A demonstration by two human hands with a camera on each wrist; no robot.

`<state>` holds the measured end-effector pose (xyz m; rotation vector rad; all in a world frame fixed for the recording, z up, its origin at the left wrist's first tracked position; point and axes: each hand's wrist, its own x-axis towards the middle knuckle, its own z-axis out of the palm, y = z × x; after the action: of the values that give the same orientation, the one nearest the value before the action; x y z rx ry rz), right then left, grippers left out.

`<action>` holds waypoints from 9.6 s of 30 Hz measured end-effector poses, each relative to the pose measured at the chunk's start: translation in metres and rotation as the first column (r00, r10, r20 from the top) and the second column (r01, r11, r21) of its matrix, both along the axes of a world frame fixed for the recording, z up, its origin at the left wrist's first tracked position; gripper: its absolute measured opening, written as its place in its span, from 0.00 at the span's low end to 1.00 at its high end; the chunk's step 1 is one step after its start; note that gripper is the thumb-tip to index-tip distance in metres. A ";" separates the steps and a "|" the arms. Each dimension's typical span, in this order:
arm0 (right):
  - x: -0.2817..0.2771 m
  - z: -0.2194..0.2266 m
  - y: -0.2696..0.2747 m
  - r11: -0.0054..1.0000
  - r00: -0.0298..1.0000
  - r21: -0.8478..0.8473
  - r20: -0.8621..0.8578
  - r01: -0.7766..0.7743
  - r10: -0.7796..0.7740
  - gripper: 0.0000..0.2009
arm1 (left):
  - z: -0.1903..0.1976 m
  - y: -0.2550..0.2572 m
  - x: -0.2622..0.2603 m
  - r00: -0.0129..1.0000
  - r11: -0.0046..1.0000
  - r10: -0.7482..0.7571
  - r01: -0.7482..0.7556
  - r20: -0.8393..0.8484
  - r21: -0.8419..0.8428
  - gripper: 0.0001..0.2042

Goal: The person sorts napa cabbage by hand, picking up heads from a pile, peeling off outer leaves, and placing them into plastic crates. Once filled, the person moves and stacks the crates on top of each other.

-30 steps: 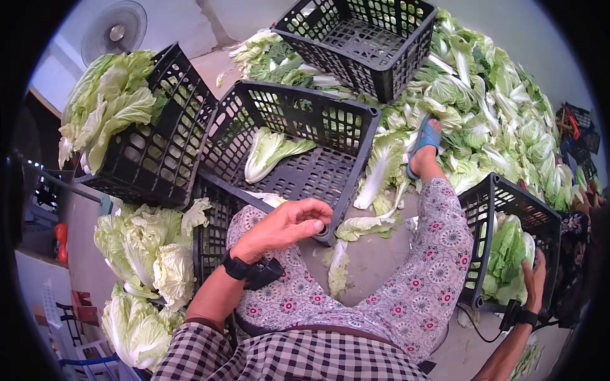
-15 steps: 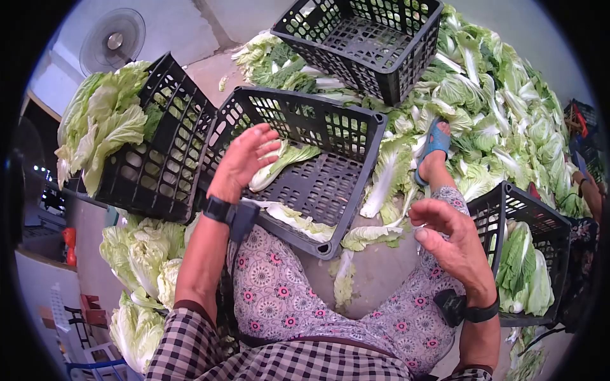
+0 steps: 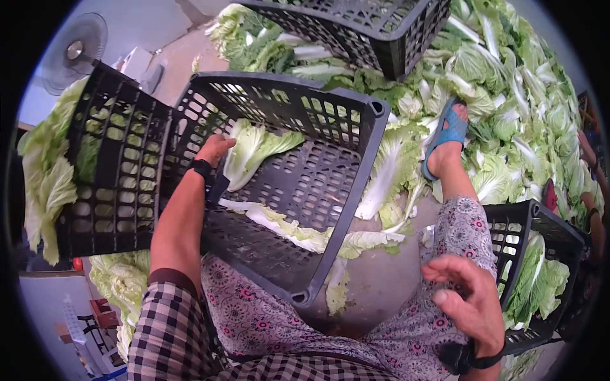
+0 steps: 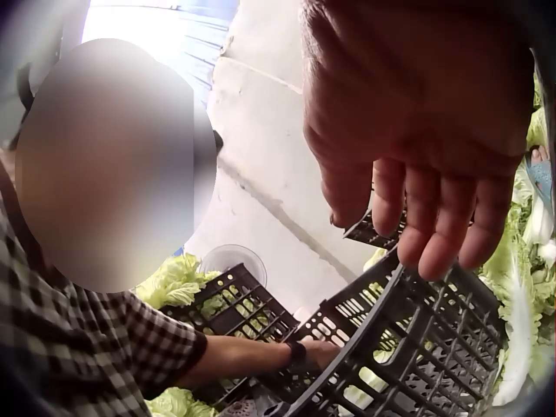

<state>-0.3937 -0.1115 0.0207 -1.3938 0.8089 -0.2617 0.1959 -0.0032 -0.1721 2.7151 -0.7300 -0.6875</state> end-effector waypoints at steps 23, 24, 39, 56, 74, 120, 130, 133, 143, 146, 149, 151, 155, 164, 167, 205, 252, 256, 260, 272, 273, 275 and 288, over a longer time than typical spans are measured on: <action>0.001 -0.012 0.000 0.881 0.966 -0.397 -0.141 -0.255 0.217 0.22 | 0.124 -0.005 -0.097 0.712 0.967 -0.028 -0.158 -0.701 -0.199 0.25; 0.001 -0.012 0.000 0.869 0.983 -0.459 -0.091 -0.185 0.162 0.23 | 0.140 -0.002 -0.107 0.696 0.962 -0.063 -0.147 -0.715 -0.228 0.25; 0.017 0.051 0.077 0.288 0.889 -0.951 0.031 -0.115 0.456 0.44 | 0.263 0.082 -0.369 0.169 0.795 -0.606 0.172 -0.778 -0.582 0.35; -0.016 0.053 0.117 0.869 0.935 -0.488 0.340 0.081 0.103 0.53 | 0.231 0.090 -0.438 0.584 0.489 -0.742 0.136 -0.329 -0.861 0.25; -0.210 0.051 0.018 0.349 0.768 -0.828 0.145 0.439 -0.624 0.33 | 0.212 0.126 -0.389 0.504 0.612 -0.716 0.120 -0.483 -0.782 0.22; -0.089 -0.008 0.050 0.604 0.981 -0.773 -0.147 -0.195 0.129 0.25 | 0.271 0.315 -0.307 0.996 0.556 -0.087 0.056 0.009 -0.829 0.16; -0.088 -0.003 0.049 0.586 0.972 -0.776 -0.203 -0.232 0.117 0.26 | 0.348 0.299 -0.184 0.420 0.663 0.394 0.486 0.818 -0.569 0.21; -0.084 0.005 0.054 0.599 0.967 -0.760 -0.215 -0.253 0.136 0.27 | 0.330 0.287 -0.151 0.392 0.755 0.307 0.454 0.867 -0.473 0.21; -0.090 0.116 0.077 0.764 0.974 -0.615 -0.210 -0.194 0.079 0.33 | 0.310 0.282 -0.156 0.342 0.778 0.363 0.401 0.867 -0.484 0.20; -0.093 0.131 0.073 0.727 0.975 -0.656 -0.202 -0.201 0.088 0.40 | 0.309 0.281 -0.156 0.344 0.790 0.347 0.394 0.872 -0.470 0.20; -0.097 0.136 0.083 0.767 0.978 -0.609 -0.171 -0.203 0.123 0.40 | 0.309 0.279 -0.156 0.355 0.821 0.302 0.375 0.884 -0.431 0.22; -0.101 0.122 0.077 0.779 0.963 -0.567 -0.181 -0.267 0.198 0.40 | 0.311 0.282 -0.157 0.359 0.860 0.252 0.343 0.899 -0.378 0.25; -0.090 0.093 0.064 0.685 0.921 -0.620 -0.202 -0.383 0.332 0.37 | 0.311 0.284 -0.153 0.328 0.916 0.168 0.297 0.930 -0.270 0.32; -0.058 0.068 0.056 0.628 0.899 -0.703 -0.036 -0.333 0.437 0.29 | 0.320 0.283 -0.151 0.434 0.923 0.144 0.265 0.889 -0.279 0.33; -0.049 0.069 0.047 0.605 0.914 -0.723 -0.091 -0.333 0.395 0.30 | 0.318 0.287 -0.142 0.463 0.904 0.135 0.304 0.876 -0.300 0.36; 0.041 0.035 0.038 0.847 0.928 -0.381 -0.127 -0.372 0.350 0.21 | 0.432 0.378 -0.006 0.553 0.949 0.292 -0.063 0.781 -0.310 0.21; 0.003 0.018 0.025 0.834 0.981 -0.536 0.047 -0.132 0.186 0.24 | 0.437 0.379 -0.122 0.929 -0.733 0.108 -0.166 -0.354 -0.660 0.24; -0.009 0.033 0.017 0.722 0.991 -0.692 0.104 0.007 0.090 0.31 | 0.434 0.356 -0.161 0.948 -0.553 -0.202 -0.317 -0.245 -0.770 0.25; -0.011 0.076 0.052 0.568 0.986 -0.818 0.153 0.091 0.062 0.39 | 0.420 0.294 -0.237 0.775 -0.332 -0.479 -0.595 -0.413 -0.732 0.27; 0.032 0.124 0.131 -0.068 0.711 -0.991 0.037 0.119 0.702 0.36 | 0.246 0.147 -0.427 -0.162 0.632 -0.752 -0.454 -0.639 -0.628 0.35; 0.036 0.122 0.126 0.094 0.649 -0.988 0.152 0.124 0.745 0.32 | 0.247 0.151 -0.413 -0.188 0.695 -0.716 -0.285 -0.672 -0.660 0.35; 0.040 0.111 0.116 0.428 0.643 -0.900 0.375 0.081 0.667 0.32 | 0.253 0.164 -0.393 0.073 0.663 -0.748 0.024 -0.660 -0.749 0.33; 0.014 -0.013 0.088 0.783 0.956 -0.555 -0.093 -0.281 0.278 0.34 | 0.292 0.194 -0.330 0.808 0.317 -0.589 0.234 0.003 -0.919 0.11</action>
<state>-0.3798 -0.0240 0.0081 -2.0565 0.5278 -0.2766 -0.1346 0.1907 0.1202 1.3386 -1.2748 -0.5773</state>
